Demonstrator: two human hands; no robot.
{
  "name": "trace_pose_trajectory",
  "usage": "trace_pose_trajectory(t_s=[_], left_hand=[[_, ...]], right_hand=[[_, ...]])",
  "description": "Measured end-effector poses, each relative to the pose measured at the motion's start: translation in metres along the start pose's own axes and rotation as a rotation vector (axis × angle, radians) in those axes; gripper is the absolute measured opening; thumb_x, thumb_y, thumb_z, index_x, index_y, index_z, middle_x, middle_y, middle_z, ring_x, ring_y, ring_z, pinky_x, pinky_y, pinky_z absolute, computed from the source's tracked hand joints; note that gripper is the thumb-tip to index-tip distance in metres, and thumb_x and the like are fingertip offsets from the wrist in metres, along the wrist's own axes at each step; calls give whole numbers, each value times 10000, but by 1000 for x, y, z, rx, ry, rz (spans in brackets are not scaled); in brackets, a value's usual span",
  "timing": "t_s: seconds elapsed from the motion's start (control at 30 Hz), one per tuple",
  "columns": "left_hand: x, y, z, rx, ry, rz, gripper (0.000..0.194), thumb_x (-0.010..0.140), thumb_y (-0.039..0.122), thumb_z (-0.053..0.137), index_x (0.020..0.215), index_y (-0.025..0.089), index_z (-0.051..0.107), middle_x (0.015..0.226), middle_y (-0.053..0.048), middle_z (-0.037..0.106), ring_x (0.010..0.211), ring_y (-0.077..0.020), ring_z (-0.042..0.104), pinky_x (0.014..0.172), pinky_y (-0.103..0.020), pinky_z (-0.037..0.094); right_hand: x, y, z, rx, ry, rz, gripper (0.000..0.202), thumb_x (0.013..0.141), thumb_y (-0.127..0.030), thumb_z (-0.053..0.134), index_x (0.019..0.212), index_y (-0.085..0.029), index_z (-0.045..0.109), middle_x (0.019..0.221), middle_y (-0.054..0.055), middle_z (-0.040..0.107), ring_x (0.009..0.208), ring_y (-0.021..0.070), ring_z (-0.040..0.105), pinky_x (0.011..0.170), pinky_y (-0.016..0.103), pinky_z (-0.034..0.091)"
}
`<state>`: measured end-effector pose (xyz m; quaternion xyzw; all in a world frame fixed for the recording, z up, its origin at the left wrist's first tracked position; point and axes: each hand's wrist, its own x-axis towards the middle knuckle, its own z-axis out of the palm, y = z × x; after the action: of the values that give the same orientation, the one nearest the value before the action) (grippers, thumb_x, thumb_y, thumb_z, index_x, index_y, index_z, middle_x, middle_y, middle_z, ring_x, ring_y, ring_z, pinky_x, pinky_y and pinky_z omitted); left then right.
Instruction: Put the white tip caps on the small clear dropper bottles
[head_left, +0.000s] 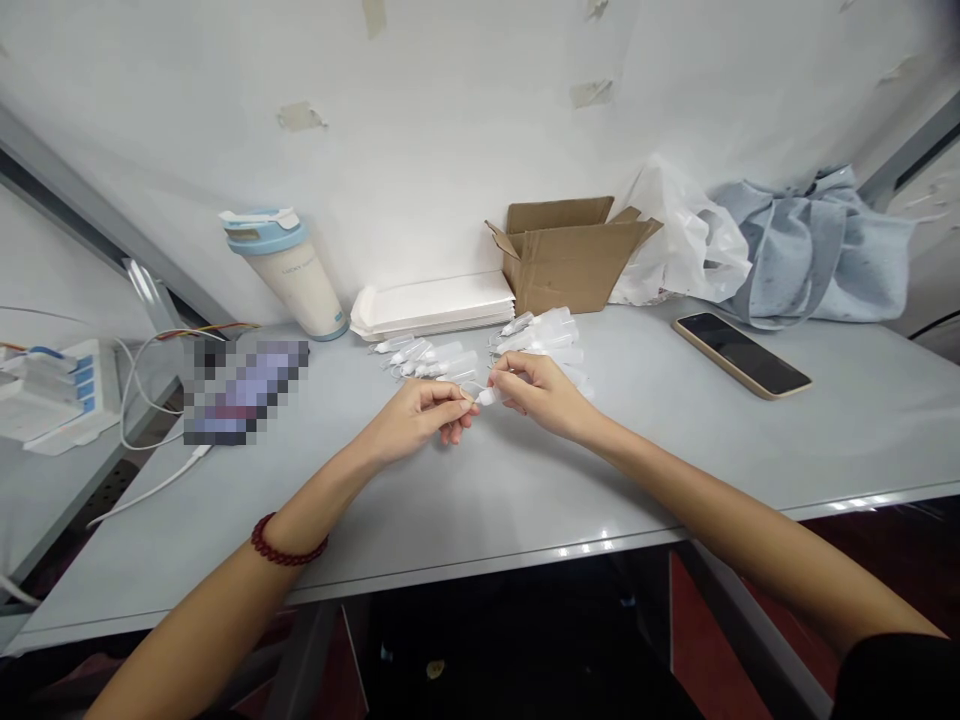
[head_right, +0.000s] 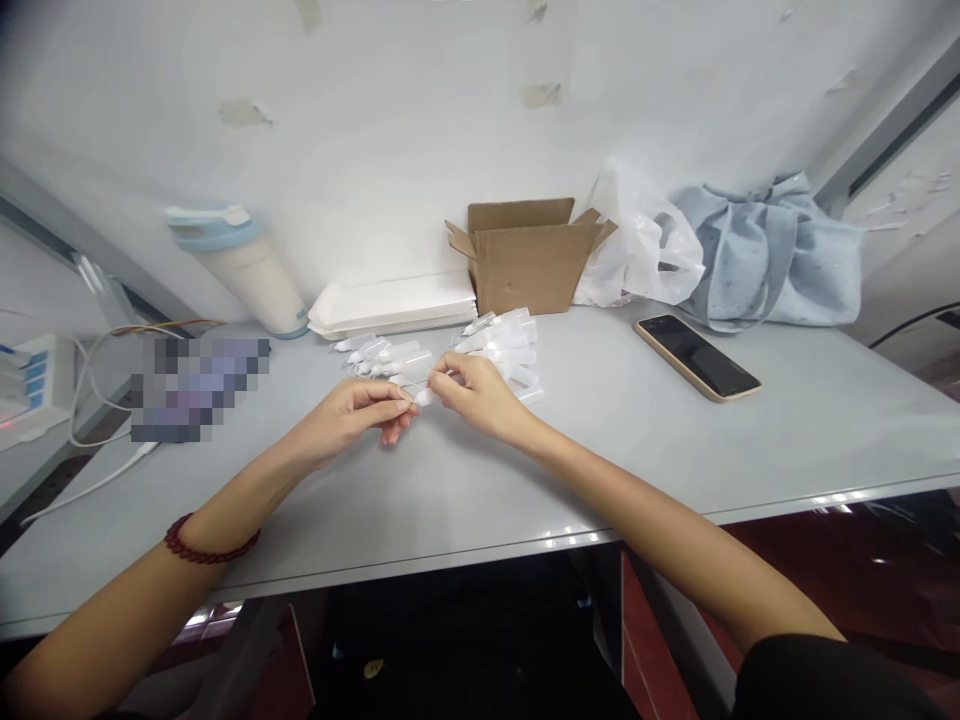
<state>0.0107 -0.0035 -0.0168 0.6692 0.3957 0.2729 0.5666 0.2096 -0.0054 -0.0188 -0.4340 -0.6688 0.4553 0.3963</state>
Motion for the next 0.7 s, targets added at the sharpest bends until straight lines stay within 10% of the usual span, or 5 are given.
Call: trace_pose_trajectory(t_s=[0.37,0.7], left_hand=[[1,6,-3,-208,31,-96,245,817,349,644,816,119,728,688,-28,643,523,-107,560,537,-264,450],[-2,5,-2,72,67,20,209,839,318,637,718,149,647,660,0,629,546,-99,553,563,-248,434]], right_hand=[[0,-9,-2,121,38,80,171,819,-277,514,693,-170,557,498,-70,419,471,69,360,461,220,307],[0,-2,-2,56,26,86,178,851,-295,500,729,-174,548,503,-68,433,467,71,370,461,224,291]])
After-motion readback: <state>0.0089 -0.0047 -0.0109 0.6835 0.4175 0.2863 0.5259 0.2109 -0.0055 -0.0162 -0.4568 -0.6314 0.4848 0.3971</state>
